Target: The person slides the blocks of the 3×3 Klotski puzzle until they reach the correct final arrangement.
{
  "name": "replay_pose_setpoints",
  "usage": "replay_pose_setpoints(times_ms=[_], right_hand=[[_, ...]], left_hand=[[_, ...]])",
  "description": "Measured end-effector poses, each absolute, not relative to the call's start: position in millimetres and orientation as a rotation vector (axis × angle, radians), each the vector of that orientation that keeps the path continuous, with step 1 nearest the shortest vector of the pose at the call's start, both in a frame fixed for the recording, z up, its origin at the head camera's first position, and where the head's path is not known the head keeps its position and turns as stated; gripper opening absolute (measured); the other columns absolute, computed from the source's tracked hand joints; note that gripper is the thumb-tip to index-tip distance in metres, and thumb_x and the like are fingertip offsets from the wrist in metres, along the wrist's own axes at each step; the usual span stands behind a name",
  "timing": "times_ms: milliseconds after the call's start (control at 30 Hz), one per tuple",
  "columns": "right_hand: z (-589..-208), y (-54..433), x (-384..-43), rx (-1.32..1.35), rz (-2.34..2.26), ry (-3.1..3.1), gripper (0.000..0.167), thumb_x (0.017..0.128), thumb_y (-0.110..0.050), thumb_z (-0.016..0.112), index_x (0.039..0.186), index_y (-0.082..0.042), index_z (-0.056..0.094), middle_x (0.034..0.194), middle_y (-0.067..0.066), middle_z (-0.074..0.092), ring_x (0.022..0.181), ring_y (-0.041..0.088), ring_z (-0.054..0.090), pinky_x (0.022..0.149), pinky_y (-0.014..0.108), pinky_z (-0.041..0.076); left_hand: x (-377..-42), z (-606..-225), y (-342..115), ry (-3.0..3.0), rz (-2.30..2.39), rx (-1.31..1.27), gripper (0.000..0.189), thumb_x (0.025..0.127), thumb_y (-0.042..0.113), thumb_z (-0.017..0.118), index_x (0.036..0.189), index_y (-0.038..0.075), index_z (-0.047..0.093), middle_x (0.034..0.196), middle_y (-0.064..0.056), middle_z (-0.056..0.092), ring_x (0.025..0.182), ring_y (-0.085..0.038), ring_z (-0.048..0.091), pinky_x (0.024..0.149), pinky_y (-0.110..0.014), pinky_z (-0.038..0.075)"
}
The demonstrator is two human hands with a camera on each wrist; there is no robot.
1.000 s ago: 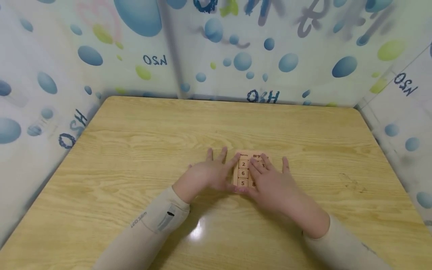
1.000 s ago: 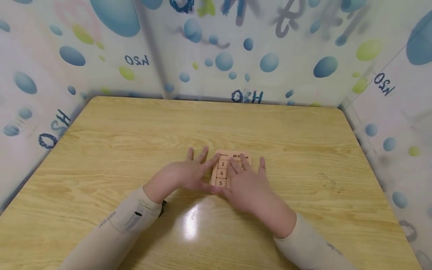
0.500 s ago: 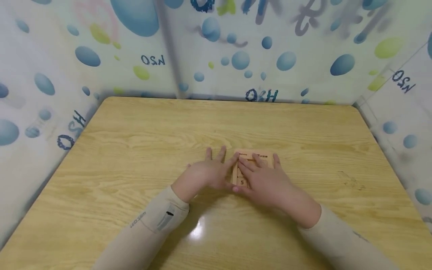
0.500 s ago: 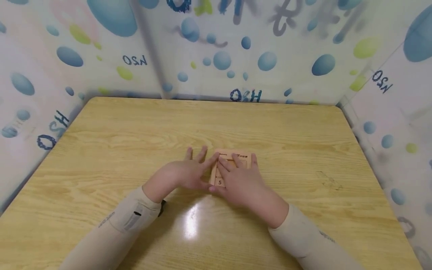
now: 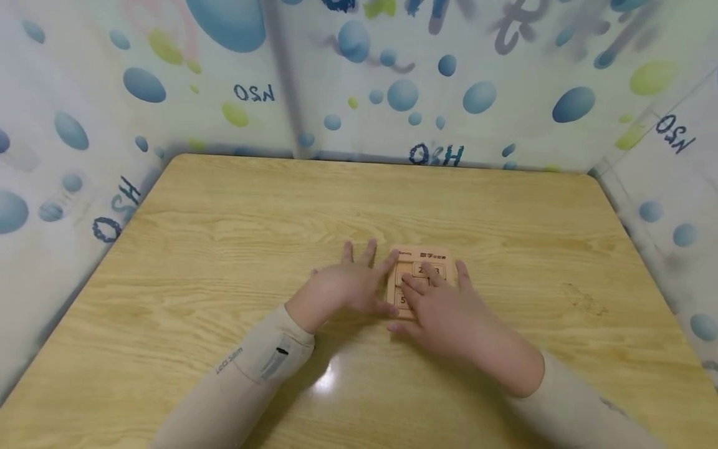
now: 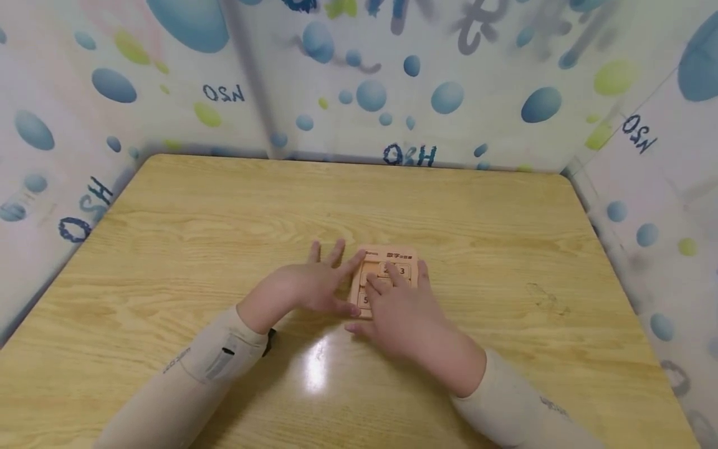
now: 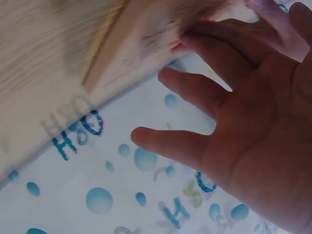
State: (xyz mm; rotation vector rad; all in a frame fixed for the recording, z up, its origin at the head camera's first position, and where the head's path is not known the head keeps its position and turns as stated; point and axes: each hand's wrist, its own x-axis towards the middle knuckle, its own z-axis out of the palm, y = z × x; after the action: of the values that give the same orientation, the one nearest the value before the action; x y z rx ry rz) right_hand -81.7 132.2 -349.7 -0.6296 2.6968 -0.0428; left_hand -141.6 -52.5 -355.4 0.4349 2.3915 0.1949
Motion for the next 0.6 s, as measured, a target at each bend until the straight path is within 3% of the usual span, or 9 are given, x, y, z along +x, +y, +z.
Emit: replay_pose_setpoints(times_ms=[167,400,600], right_hand=[[-350.0,137.7,-86.1,-0.564,-0.009,2.727,0.081,0.105,-0.069,0.048,0.163,-0.013,0.046,0.173,0.002,0.038,0.166,0.04,0.022,0.126,0.083,0.008],[-343.5,140.9,-70.2,-0.592,-0.001,2.743,0.079,0.103,-0.07,0.051,0.152,-0.008,0.059,0.165,0.01,0.051,0.161,0.04,0.034,0.124,0.085,0.01],[-351.4,137.7,-78.2,-0.638,-0.131,2.747,0.078,0.105,-0.068,0.05,0.159,-0.011,0.051,0.171,0.006,0.042,0.163,0.04,0.029,0.123,0.086,0.009]], left_hand=[[-140.8,-352.9,-50.9,2.395,0.19,0.437,0.11,0.09,0.071,0.071,0.169,0.049,-0.003,0.179,-0.001,-0.018,0.163,-0.051,-0.015,0.105,-0.097,0.019],[-141.9,-350.8,-51.3,2.41,0.194,0.432,0.11,0.091,0.07,0.071,0.169,0.048,-0.003,0.179,-0.001,-0.019,0.162,-0.051,-0.016,0.105,-0.097,0.016],[-142.1,-353.3,-51.6,2.402,0.188,0.435,0.111,0.09,0.074,0.069,0.169,0.049,-0.004,0.179,-0.002,-0.019,0.162,-0.051,-0.016,0.105,-0.097,0.017]])
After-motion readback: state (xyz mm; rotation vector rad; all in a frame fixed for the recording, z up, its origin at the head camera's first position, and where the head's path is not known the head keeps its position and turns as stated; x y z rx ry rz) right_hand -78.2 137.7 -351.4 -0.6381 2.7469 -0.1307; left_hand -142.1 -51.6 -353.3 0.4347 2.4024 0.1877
